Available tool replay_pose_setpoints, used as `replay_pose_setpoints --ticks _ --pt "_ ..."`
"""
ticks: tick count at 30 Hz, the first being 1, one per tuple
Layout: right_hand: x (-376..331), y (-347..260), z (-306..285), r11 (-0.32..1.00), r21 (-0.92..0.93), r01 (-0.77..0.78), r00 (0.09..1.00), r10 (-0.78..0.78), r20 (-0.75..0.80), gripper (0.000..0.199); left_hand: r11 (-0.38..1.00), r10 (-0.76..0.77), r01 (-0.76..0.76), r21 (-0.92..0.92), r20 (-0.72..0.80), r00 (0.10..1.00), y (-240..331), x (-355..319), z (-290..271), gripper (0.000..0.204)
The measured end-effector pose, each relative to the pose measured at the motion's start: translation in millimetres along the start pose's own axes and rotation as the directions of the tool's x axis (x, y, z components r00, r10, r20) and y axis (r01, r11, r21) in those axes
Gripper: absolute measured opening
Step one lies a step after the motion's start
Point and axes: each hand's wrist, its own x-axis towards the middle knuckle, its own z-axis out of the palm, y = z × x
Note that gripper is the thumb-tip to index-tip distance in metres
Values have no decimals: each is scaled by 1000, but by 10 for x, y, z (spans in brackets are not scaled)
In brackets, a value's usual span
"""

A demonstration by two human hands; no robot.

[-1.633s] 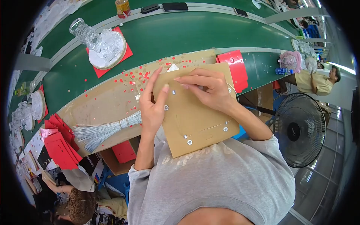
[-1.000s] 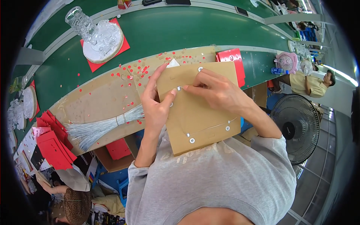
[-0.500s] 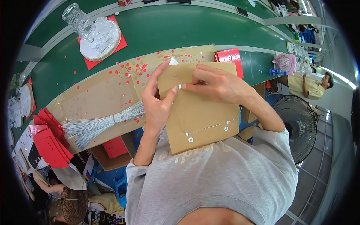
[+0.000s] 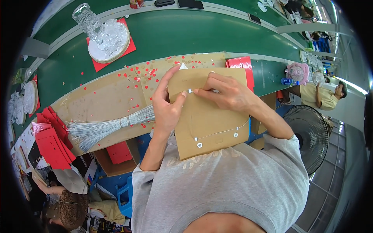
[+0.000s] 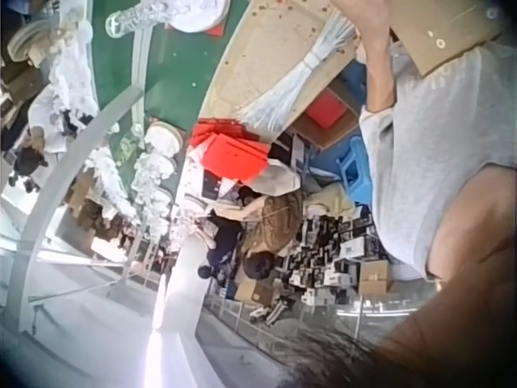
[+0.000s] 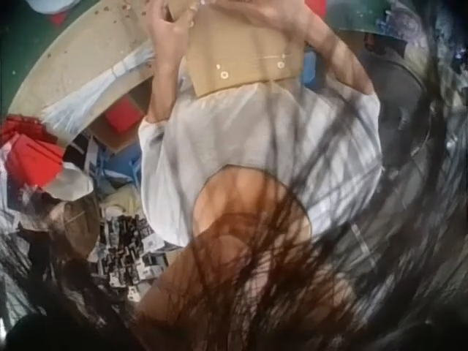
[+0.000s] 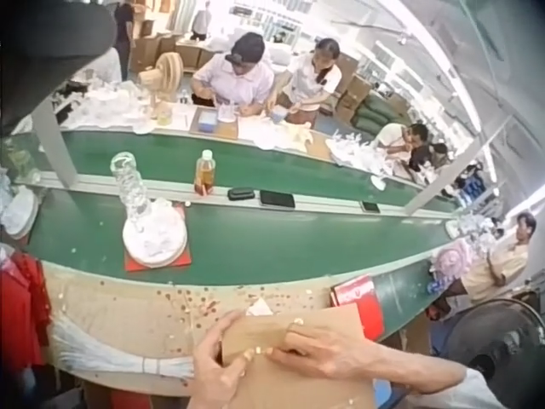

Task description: Assembling electrical wiring and components onto a cardboard template for light fixtures.

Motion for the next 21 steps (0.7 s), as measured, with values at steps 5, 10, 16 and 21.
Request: replay_pose_setpoints --ticks 5,10,16,21 --pt "-4 1 -6 999 18 -42 998 43 -48 52 997 -11 16 -71 69 998 22 -25 -19 76" --pt "-181 36 -27 993 54 -107 988 112 -104 52 997 63 -59 -48 104 993 -55 -33 -9 82" --pt "-69 -7 79 997 4 -80 986 80 -150 46 997 79 -80 5 132 988 -72 -44 -24 81" --pt "-223 -4 56 998 -7 -55 980 53 -192 45 975 153 -173 138 140 978 -108 -27 16 80"
